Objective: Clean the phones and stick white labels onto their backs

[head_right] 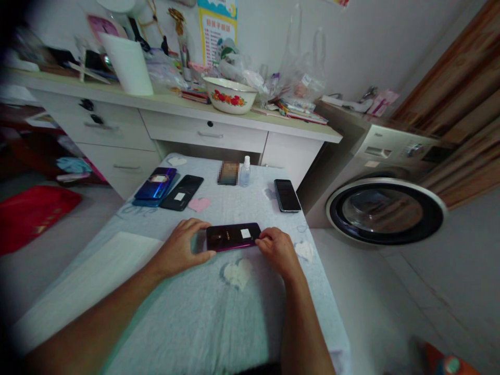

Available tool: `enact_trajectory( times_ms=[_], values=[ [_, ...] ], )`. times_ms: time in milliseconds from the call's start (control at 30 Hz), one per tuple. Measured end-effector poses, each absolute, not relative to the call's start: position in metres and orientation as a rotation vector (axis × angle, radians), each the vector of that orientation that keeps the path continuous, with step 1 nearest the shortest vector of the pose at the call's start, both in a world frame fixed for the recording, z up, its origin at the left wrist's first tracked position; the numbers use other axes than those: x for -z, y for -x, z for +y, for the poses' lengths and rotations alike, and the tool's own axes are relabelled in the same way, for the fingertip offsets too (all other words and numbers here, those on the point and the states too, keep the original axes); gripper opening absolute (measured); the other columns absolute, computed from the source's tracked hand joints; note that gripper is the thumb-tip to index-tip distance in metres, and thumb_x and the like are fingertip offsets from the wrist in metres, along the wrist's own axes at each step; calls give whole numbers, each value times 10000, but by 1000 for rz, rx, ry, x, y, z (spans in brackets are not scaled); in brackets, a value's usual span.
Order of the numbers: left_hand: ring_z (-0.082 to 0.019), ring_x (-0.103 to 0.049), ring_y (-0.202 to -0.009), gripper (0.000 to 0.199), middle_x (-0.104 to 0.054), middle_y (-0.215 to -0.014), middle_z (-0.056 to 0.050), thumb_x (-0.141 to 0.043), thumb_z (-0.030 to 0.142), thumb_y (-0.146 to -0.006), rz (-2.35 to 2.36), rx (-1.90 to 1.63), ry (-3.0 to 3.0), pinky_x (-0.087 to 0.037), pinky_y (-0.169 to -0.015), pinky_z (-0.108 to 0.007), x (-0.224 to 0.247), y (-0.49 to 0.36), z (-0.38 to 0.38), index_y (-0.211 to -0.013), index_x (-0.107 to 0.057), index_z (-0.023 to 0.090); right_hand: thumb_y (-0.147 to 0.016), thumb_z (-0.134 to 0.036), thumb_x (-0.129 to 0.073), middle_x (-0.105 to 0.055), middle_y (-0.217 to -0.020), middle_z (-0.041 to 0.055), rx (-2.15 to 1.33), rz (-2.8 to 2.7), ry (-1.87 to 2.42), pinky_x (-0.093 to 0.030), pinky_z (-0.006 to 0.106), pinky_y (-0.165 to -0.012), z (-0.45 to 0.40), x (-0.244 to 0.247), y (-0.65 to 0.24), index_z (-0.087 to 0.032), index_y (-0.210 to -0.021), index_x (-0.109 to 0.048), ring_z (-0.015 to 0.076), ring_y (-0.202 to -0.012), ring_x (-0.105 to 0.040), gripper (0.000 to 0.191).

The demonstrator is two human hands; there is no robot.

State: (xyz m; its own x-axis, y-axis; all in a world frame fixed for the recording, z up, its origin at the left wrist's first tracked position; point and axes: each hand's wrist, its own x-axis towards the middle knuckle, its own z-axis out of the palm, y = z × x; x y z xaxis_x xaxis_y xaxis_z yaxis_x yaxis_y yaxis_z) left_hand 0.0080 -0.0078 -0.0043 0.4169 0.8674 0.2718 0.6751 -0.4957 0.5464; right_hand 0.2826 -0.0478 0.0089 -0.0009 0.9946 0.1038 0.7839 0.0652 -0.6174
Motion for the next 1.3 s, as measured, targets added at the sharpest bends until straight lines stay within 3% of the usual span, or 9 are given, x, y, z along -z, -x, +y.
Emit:
enact_trajectory(
  times_ms=[300,833,1300],
  values=[
    [-268,-522,-983,519,-596,-1017,-69,-698,514,-677,1354,-800,-2231,-426,-858,-402,6,-7,-7,-1059,-581,183,-773,-130,-553,-567,-873,32,-423,-1921,1673,-438,266,-738,-44,-3,-283,-192,-963,-685,148,-779,-571,239],
    [-246,-624,-913,559,-671,-985,-66,-732,560,-650,1356,-852,-1918,-486,-814,-376,7,-11,-10,-1056,-605,198,-875,-196,-516,-624,-1023,71,-195,-1943,1679,-477,299,-824,-37,15,-281,-217,-1077,-693,192,-913,-600,269],
    [-204,-604,-897,436,-626,-934,-45,-645,452,-787,1151,-1072,-1607,-480,-858,-371,17,-10,-6,-1123,-593,178,-916,-248,-484,-626,-955,72,-125,-1900,1558,-478,280,-802,-41,10,-275,-209,-1046,-699,185,-880,-593,254]
  ],
)
